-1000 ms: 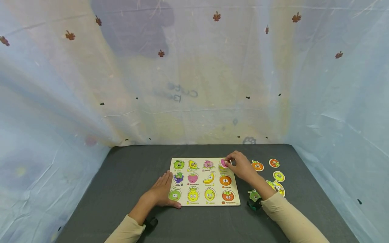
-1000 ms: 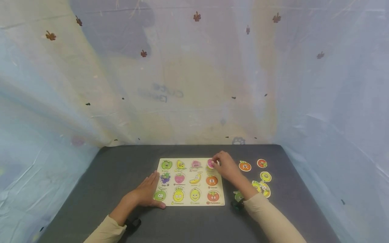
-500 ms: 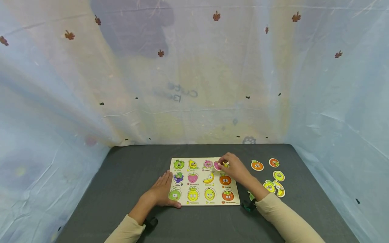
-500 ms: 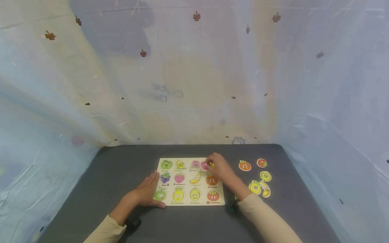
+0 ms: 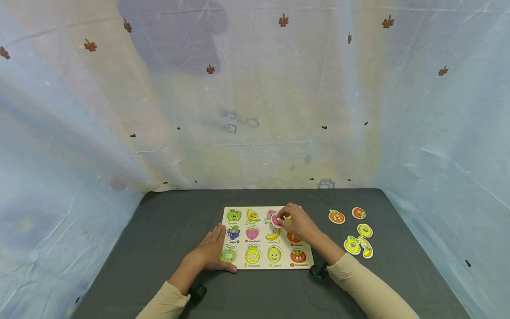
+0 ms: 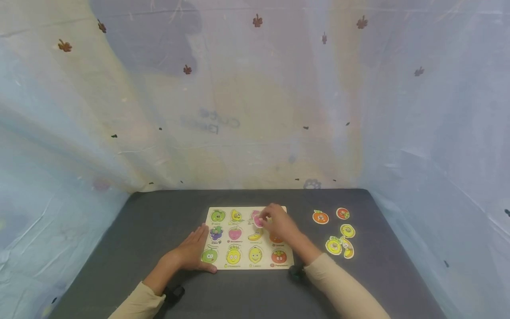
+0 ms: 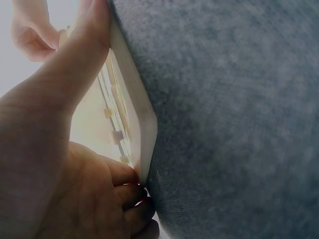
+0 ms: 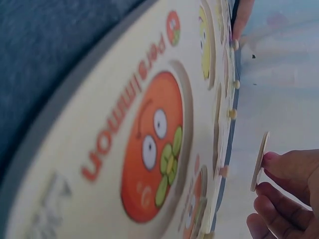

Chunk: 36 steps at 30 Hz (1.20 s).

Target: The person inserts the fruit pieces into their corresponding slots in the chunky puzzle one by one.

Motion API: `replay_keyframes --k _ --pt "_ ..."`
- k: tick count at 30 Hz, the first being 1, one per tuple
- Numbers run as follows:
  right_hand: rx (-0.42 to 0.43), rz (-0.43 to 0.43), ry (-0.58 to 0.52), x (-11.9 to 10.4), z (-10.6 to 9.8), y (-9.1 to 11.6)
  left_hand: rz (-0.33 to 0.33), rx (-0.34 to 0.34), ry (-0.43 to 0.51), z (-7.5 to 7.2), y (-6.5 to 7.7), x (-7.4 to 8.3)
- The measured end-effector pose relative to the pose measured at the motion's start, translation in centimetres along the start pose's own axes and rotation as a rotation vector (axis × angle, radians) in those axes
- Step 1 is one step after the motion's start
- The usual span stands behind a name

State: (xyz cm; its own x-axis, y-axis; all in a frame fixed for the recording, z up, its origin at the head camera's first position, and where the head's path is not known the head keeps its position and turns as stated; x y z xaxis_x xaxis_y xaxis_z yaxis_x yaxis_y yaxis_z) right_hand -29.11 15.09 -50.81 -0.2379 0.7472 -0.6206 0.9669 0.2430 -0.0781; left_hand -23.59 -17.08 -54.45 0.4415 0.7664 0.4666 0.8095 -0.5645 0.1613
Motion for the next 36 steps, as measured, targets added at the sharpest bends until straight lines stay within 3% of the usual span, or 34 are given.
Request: replay_keyframes --k 10,19,28,36 --pt "-0.027 -0.034 0.036 -1.1 1.5 -0.2 -0.023 -0.021 -0.026 -0.8 0.4 1.1" --pt "-0.069 -0.053 0.023 -2.3 2.6 -0.7 0.004 0.001 -0.010 0.7 -0.4 -1.0" --pt "-0.077 -0.086 0.037 -2.9 4.0 -1.0 0.002 0.010 -0.043 1.5 -1.0 -2.1" --pt "-0.087 -0.110 0.062 -3.3 5.1 -1.6 0.005 0.023 -0.036 1.1 -0.8 -1.7"
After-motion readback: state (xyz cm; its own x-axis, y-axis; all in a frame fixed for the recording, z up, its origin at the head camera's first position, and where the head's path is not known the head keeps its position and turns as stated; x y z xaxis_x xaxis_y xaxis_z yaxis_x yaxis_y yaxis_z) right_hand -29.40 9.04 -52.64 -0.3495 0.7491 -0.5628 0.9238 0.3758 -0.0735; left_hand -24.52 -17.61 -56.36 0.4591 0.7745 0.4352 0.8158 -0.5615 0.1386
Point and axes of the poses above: each hand's wrist, its own y-axis away from the middle knuckle, its own z-axis out of the palm, x = y × z, the point moved 2 cm from there along -y, towards the middle knuckle, and after that the axes turned 13 degrees about z, right-handed, at the moved point
